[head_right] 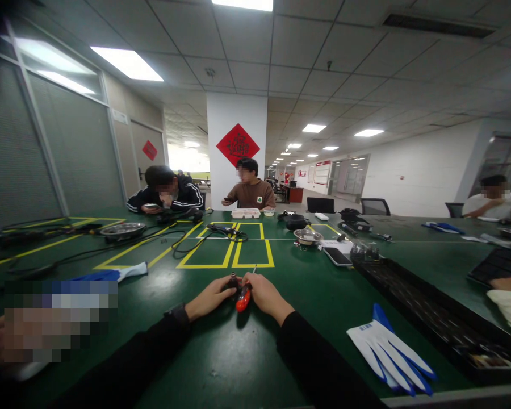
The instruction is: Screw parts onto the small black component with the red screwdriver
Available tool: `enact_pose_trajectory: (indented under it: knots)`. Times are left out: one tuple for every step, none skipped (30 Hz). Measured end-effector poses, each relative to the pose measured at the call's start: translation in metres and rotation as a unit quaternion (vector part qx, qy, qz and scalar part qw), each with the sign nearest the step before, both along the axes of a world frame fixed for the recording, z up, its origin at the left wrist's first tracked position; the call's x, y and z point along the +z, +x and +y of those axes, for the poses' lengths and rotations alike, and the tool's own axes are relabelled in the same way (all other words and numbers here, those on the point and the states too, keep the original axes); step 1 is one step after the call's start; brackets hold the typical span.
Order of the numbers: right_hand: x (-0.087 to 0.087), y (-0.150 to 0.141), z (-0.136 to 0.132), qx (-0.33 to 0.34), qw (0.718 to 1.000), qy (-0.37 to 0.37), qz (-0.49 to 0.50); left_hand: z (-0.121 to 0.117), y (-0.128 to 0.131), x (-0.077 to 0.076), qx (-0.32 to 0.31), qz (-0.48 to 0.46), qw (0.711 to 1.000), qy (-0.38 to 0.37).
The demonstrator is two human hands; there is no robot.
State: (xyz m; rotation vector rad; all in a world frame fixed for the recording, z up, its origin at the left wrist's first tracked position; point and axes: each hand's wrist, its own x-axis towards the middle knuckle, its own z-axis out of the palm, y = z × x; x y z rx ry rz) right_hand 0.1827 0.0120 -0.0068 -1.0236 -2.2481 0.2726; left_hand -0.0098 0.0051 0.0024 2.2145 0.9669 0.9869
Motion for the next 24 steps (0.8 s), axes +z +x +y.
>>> enact_pose_trajectory:
  knots:
    - [0.001, 0.0, 0.0, 0.001, 1.0, 0.004, 0.013, 0.0, 0.0, 0.0, 0.009, 0.011, 1.0, 0.006]
    - [0.002, -0.001, 0.0, 0.002, 0.999, 0.011, 0.032, 0.0, 0.0, 0.0, 0.02, 0.019, 1.0, 0.011]
    - [0.004, -0.002, 0.0, 0.001, 0.998, 0.019, 0.056, 0.001, -0.001, -0.001, 0.031, 0.024, 0.999, 0.017]
    - [0.006, -0.003, 0.0, 0.0, 0.996, 0.028, 0.084, 0.001, -0.001, -0.001, 0.04, 0.025, 0.999, 0.024]
    - [0.007, -0.004, -0.001, -0.003, 0.992, 0.039, 0.117, 0.001, -0.001, -0.001, 0.045, 0.024, 0.998, 0.032]
    - [0.009, -0.005, -0.002, -0.009, 0.987, 0.05, 0.151, 0.001, -0.002, -0.001, 0.044, 0.02, 0.998, 0.039]
    - [0.011, -0.007, -0.003, -0.017, 0.981, 0.059, 0.186, 0.002, -0.002, -0.002, 0.036, 0.015, 0.998, 0.044]
    - [0.012, -0.009, -0.004, -0.027, 0.972, 0.065, 0.222, 0.002, -0.002, -0.002, 0.026, 0.01, 0.999, 0.046]
    - [0.013, -0.012, -0.005, -0.037, 0.963, 0.066, 0.259, 0.003, -0.002, -0.002, 0.015, 0.006, 0.999, 0.046]
    - [0.013, -0.014, -0.007, -0.048, 0.951, 0.06, 0.298, 0.003, -0.002, -0.003, 0.006, 0.003, 0.999, 0.043]
    - [0.013, -0.017, -0.008, -0.055, 0.939, 0.051, 0.336, 0.004, -0.002, -0.003, 0.001, 0.0, 0.999, 0.041]
    - [0.013, -0.019, -0.01, -0.058, 0.926, 0.04, 0.372, 0.005, -0.002, -0.004, 0.0, -0.001, 0.999, 0.04]
    - [0.013, -0.021, -0.012, -0.057, 0.912, 0.031, 0.404, 0.005, -0.002, -0.005, 0.001, -0.002, 0.999, 0.039]
    - [0.013, -0.023, -0.015, -0.053, 0.9, 0.025, 0.431, 0.006, -0.003, -0.005, 0.003, -0.002, 0.999, 0.039]
    - [0.013, -0.025, -0.017, -0.048, 0.89, 0.021, 0.454, 0.006, -0.003, -0.006, 0.004, -0.004, 0.999, 0.039]
    - [0.013, -0.026, -0.019, -0.043, 0.881, 0.021, 0.471, 0.006, -0.003, -0.006, 0.005, -0.005, 0.999, 0.039]
    - [0.013, -0.027, -0.022, -0.039, 0.874, 0.022, 0.483, 0.007, -0.003, -0.006, 0.005, -0.006, 0.999, 0.039]
    - [0.014, -0.028, -0.024, -0.033, 0.87, 0.024, 0.491, 0.007, -0.003, -0.006, 0.004, -0.005, 0.999, 0.039]
    - [0.015, -0.028, -0.026, -0.027, 0.867, 0.025, 0.497, 0.007, -0.003, -0.006, 0.003, -0.005, 0.999, 0.041]
    - [0.016, -0.029, -0.028, -0.019, 0.866, 0.027, 0.5, 0.007, -0.004, -0.006, 0.002, -0.005, 0.999, 0.043]
    - [0.016, -0.029, -0.03, -0.011, 0.865, 0.026, 0.501, 0.007, -0.004, -0.006, 0.002, -0.005, 0.999, 0.047]
    - [0.017, -0.03, -0.031, -0.001, 0.866, 0.025, 0.5, 0.007, -0.004, -0.006, 0.001, -0.004, 0.999, 0.05]
    - [0.017, -0.031, -0.032, 0.01, 0.867, 0.022, 0.497, 0.007, -0.004, -0.007, 0.003, -0.003, 0.999, 0.054]
    - [0.017, -0.031, -0.033, 0.021, 0.87, 0.02, 0.492, 0.008, -0.004, -0.007, 0.004, -0.003, 0.998, 0.058]
